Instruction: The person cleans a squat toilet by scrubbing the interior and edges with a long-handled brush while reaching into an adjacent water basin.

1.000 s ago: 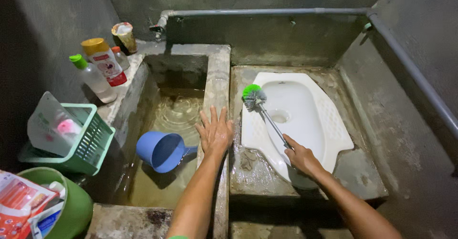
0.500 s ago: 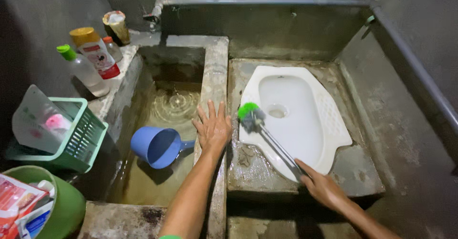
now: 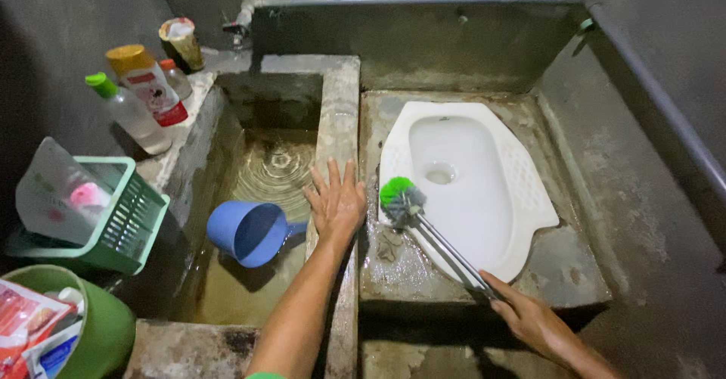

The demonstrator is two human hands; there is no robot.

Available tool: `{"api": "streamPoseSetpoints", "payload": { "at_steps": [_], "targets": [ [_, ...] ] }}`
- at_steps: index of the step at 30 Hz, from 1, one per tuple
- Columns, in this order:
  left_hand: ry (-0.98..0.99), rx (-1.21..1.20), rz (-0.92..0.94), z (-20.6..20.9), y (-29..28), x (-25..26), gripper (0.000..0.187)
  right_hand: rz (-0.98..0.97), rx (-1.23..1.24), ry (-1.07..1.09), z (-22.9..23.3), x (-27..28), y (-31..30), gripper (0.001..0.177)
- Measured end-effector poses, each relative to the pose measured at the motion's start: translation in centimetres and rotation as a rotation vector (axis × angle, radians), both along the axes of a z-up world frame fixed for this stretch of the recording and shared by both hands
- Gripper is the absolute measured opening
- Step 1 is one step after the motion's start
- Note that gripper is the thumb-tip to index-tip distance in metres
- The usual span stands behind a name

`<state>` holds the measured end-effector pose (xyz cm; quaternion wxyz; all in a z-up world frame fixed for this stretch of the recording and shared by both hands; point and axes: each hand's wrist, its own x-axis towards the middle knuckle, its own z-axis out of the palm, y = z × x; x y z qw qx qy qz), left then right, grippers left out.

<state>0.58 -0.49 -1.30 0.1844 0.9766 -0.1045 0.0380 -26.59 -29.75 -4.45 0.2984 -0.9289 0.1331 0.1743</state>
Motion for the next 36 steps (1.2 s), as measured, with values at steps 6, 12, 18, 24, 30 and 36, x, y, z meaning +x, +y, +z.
{"api": "streamPoseSetpoints", "payload": {
  "at_steps": [6, 12, 18, 24, 30, 36],
  "targets": [
    [-0.005, -0.027, -0.004, 0.7, 0.1, -0.5, 0.062, -0.086, -0.103, -0.012, -0.3, 4.5, 0.1, 0.060],
    [0.040, -0.034, 0.001, 2.0, 0.4, -1.0, 0.062, -0.245, -0.025, 0.062, -0.6, 11.4, 1.3, 0.064],
    [0.088, -0.027, -0.017, 2.2, 0.1, -0.7, 0.064, -0.100, -0.033, 0.067, 0.5, 1.5, -0.5, 0.060],
    [-0.028, 0.076, -0.023, 1.5, -0.4, -0.6, 0.062, -0.248, 0.125, 0.096, 0.8, -5.3, -1.8, 0.063],
    [-0.129, 0.383, -0.167, -0.4, -3.0, -3.3, 0.064, -0.203, 0.152, -0.027, -1.1, -1.5, -2.2, 0.060],
    [0.053, 0.532, -0.437, -3.6, -7.5, -8.1, 0.091, -0.239, 0.369, 0.101, 1.3, -4.3, -6.4, 0.060]
  ]
}}
